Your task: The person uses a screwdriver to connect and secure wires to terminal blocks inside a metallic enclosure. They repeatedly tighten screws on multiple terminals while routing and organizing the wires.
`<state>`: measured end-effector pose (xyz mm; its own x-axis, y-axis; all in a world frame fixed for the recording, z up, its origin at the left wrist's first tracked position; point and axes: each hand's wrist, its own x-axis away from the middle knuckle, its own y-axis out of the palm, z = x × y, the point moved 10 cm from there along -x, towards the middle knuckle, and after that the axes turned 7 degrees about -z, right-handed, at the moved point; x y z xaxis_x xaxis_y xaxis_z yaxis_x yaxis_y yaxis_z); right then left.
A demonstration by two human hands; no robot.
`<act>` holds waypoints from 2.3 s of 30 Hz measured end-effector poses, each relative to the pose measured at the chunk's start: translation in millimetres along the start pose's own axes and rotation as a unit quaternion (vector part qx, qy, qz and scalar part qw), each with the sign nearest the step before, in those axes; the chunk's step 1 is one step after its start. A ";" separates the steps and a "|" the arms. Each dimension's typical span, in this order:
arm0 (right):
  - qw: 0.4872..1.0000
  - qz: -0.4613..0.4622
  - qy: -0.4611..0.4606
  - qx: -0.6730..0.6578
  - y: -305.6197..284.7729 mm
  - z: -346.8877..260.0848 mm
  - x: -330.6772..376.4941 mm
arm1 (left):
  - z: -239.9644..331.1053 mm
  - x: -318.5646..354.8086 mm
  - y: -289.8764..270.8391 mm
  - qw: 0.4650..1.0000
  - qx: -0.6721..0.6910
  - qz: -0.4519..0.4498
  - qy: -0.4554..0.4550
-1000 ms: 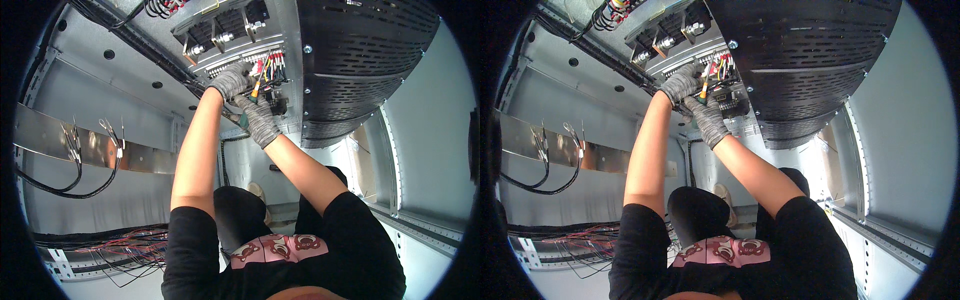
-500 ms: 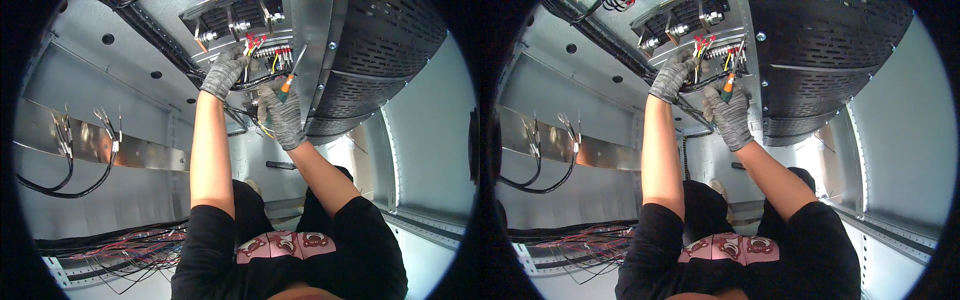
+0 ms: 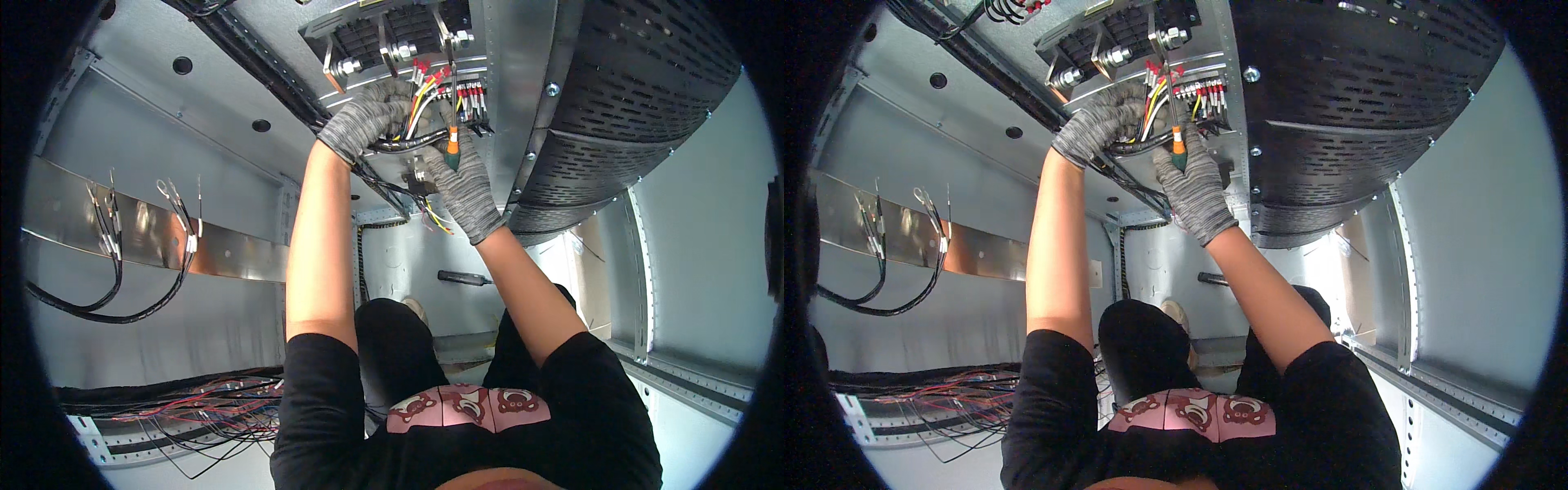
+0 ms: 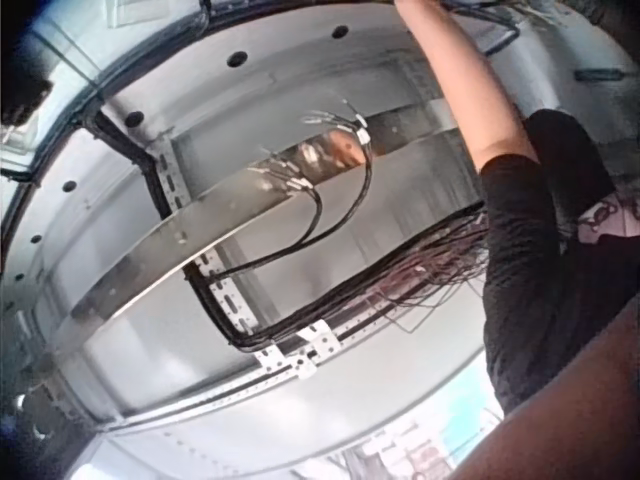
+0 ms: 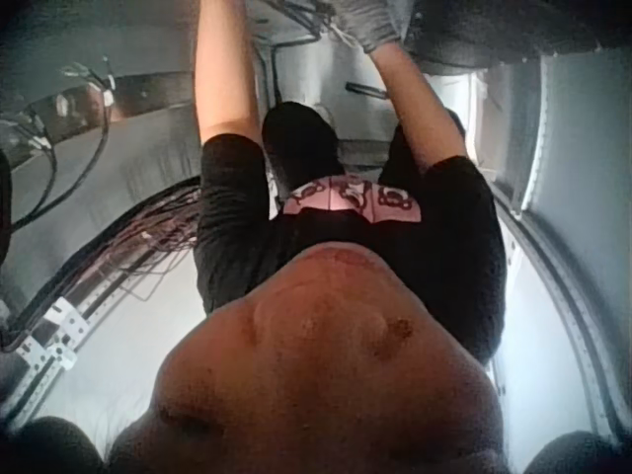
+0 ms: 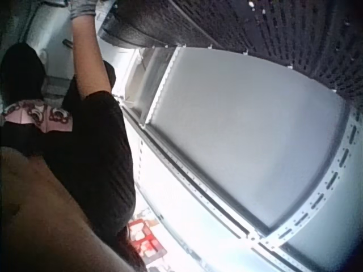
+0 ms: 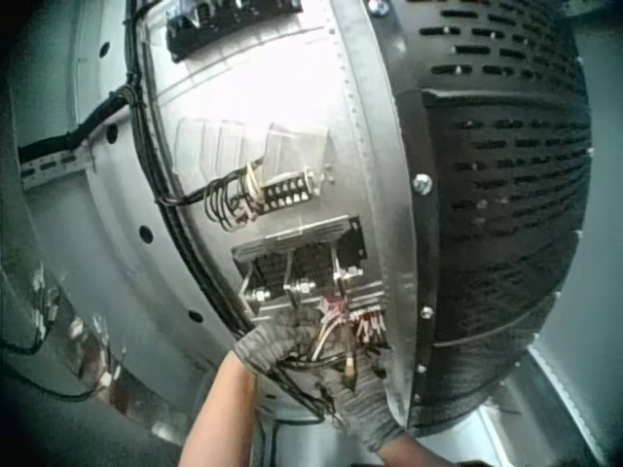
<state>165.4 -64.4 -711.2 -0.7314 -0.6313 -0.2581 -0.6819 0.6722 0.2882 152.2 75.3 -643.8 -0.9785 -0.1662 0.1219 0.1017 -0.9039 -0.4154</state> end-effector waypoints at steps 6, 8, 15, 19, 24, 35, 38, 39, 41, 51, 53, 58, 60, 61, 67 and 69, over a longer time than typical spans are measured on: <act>0.999 -0.026 0.025 0.001 3.1 1.2 -12.7 | -6.5 -10.4 -12.1 0.974 -0.189 0.109 0.069; 0.999 -0.024 -0.012 0.019 0.9 -1.2 -14.1 | 0.5 -6.6 -7.6 0.956 -0.251 0.140 0.057; 0.998 -0.031 0.007 0.046 2.5 -5.9 -6.5 | 7.9 34.1 -18.3 0.917 -0.287 0.262 0.090; 0.999 -0.008 -0.022 0.047 -4.9 -8.6 -7.9 | -0.5 88.0 -38.6 0.874 0.034 0.422 0.238; 0.994 0.005 -0.059 0.089 -2.8 -7.8 -3.3 | -16.9 118.5 -13.2 0.839 -0.071 0.500 0.203; 0.993 -0.010 -0.034 0.115 -3.0 -11.2 1.9 | -87.8 70.1 26.4 0.805 0.476 0.307 0.175; 0.995 -0.014 -0.073 0.070 -5.3 -12.3 5.6 | -64.3 51.6 40.4 0.792 0.535 0.184 0.229; 0.997 -0.001 -0.080 0.017 -1.9 -23.9 12.2 | -66.0 49.0 38.0 0.793 0.539 0.175 0.225; 0.993 0.009 -0.103 -0.052 -6.1 -23.6 20.6 | -71.5 49.1 37.2 0.796 0.534 0.186 0.218; 0.989 0.055 0.134 -0.036 0.7 42.9 30.8 | -65.8 78.8 13.4 0.937 0.164 0.292 0.103; 0.995 0.046 0.092 -0.008 1.4 27.2 24.2 | -76.2 75.0 8.5 0.949 0.129 0.268 0.105; 0.999 0.002 0.032 0.021 -2.0 29.3 1.8 | -74.3 66.7 13.3 0.930 0.278 0.174 0.164; 0.997 -0.020 0.058 0.036 3.1 32.4 -0.5 | -77.9 62.2 13.4 0.924 0.301 0.165 0.168; 0.997 -0.027 0.059 0.035 6.7 29.2 -1.2 | -77.2 64.4 15.7 0.927 0.289 0.173 0.163; 0.997 0.018 0.022 0.073 6.2 13.7 -15.3 | -65.2 70.2 16.4 0.928 0.226 0.259 0.146; 0.996 0.005 0.017 0.087 9.6 9.2 -17.3 | -65.3 73.9 18.1 0.924 0.206 0.295 0.132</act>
<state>171.4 -43.5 -712.4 -0.7389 -0.6358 -0.2234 -0.6685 0.7332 0.1247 70.0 72.4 -701.2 -0.7347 -0.6255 -0.2625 0.6382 -0.7685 0.0453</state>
